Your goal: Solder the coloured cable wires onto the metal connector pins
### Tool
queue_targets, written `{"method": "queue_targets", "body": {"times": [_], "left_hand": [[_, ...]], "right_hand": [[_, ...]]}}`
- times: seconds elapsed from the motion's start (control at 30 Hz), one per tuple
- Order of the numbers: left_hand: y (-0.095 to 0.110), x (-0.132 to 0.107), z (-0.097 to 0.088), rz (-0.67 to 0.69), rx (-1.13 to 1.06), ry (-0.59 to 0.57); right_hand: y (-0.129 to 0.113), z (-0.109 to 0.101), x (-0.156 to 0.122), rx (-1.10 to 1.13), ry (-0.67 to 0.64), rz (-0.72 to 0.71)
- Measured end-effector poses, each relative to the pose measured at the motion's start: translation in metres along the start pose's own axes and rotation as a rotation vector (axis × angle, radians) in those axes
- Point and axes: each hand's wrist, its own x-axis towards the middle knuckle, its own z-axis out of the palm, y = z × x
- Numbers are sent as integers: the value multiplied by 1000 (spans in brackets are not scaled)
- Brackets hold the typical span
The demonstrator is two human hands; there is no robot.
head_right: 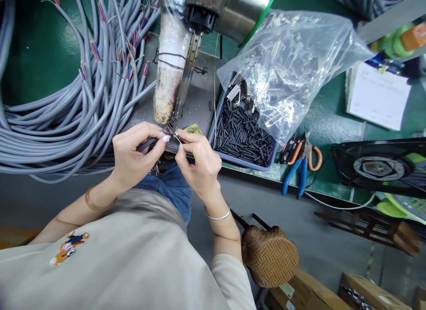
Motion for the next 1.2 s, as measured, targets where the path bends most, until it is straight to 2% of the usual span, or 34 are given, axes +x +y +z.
{"method": "queue_targets", "body": {"times": [0.2, 0.43, 0.77, 1.2], "left_hand": [[1, 1, 1, 21, 6, 19], [0, 6, 0, 126, -26, 61], [-2, 2, -3, 21, -71, 6], [0, 6, -4, 105, -34, 9]], "right_hand": [[2, 0, 2, -11, 13, -26], [2, 2, 9, -17, 67, -91], [0, 2, 7, -12, 36, -78], [3, 2, 13, -24, 43, -91]]}}
